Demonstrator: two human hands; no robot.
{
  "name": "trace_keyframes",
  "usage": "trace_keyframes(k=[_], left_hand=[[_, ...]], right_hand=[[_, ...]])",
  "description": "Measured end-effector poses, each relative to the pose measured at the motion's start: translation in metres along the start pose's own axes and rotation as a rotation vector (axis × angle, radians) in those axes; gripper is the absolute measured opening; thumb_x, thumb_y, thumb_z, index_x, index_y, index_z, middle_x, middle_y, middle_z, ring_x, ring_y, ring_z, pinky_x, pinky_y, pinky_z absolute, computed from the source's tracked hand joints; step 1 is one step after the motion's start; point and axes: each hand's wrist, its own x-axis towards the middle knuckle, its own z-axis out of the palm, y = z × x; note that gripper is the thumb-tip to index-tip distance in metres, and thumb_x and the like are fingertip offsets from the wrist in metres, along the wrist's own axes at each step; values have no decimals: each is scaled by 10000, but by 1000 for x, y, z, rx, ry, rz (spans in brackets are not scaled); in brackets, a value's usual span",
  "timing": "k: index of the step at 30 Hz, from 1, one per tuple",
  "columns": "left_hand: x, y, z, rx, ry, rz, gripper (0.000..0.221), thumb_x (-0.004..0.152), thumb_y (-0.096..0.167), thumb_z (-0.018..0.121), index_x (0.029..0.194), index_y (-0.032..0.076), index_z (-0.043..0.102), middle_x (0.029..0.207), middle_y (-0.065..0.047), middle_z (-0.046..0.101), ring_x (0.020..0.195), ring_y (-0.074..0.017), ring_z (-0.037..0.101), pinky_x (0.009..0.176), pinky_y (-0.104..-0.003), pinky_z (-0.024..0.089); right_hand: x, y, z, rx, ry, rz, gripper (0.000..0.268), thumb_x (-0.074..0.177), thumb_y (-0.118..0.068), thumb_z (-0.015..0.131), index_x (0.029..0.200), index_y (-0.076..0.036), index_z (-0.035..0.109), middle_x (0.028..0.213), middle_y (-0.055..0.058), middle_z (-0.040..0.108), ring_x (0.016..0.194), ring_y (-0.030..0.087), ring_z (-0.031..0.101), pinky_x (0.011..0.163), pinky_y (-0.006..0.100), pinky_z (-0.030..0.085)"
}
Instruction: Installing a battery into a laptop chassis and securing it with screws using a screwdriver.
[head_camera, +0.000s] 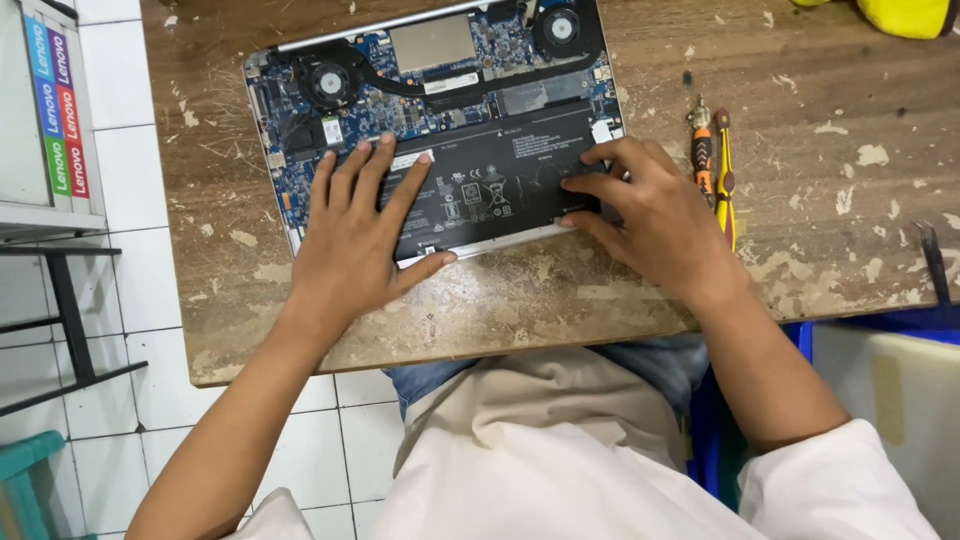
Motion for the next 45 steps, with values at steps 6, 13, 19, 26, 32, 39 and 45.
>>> trace_keyframes(k=[6, 13, 19, 26, 32, 39, 45], left_hand=[[22, -4, -3, 62, 17, 28, 948, 1069, 796, 453, 1710, 98, 465, 1647, -290, 494, 1463, -481, 490, 1230, -655, 344], [67, 40, 0, 166, -4, 71, 892, 1084, 761, 507, 1661, 81, 548, 1687, -262, 485, 1535, -449, 459, 1270, -647, 301], [103, 52, 9, 106, -11, 235, 800, 1105, 713, 497, 1601, 95, 610, 1650, -212, 551, 1513, -408, 497, 1284, -640, 281], [136, 66, 16, -97, 32, 303, 743, 1104, 605, 600, 1556, 15, 599, 1591, -264, 565, 1466, -460, 514, 1272, -671, 312], [139, 67, 19, -256, 33, 299, 712, 1090, 546, 630, 1543, 1, 568, 1595, -274, 514, 1477, -491, 469, 1263, -690, 338], [141, 65, 20, -326, 38, 274, 719, 1076, 536, 642, 1539, -11, 572, 1592, -268, 510, 1494, -475, 452, 1286, -665, 309], [143, 50, 27, -902, 227, 71, 661, 1038, 123, 747, 1594, -78, 453, 1406, -293, 605, 1340, -525, 601, 1174, -635, 441]], right_hand=[[7, 3, 6, 7, 41, 3, 328, 985, -285, 890, 1215, -64, 815, 1286, 167, 652, 1180, 397, 678, 815, 534, 653], [-3, 0, -3, 2, 116, -31, 262, 1055, -250, 814, 1232, -58, 796, 1286, 181, 674, 1077, 384, 720, 907, 507, 625], [-38, 33, -18, -115, 274, 208, 246, 1003, -207, 918, 1148, -58, 786, 1076, 121, 660, 980, 307, 666, 898, 460, 535], [-61, 62, 1, -187, 196, 533, 369, 966, -382, 908, 1108, -53, 817, 990, 139, 729, 864, 356, 707, 869, 526, 542], [-44, 68, 0, -122, 237, 569, 210, 999, -248, 818, 986, -38, 823, 899, 126, 772, 665, 309, 720, 705, 508, 591], [-9, 54, -10, 96, 182, 508, 149, 1053, -173, 719, 1015, -57, 635, 872, 73, 657, 673, 197, 587, 540, 372, 484], [31, 46, -15, 385, 92, 126, 241, 998, -141, 680, 1189, 2, 644, 849, 239, 701, 839, 474, 770, 694, 513, 615]])
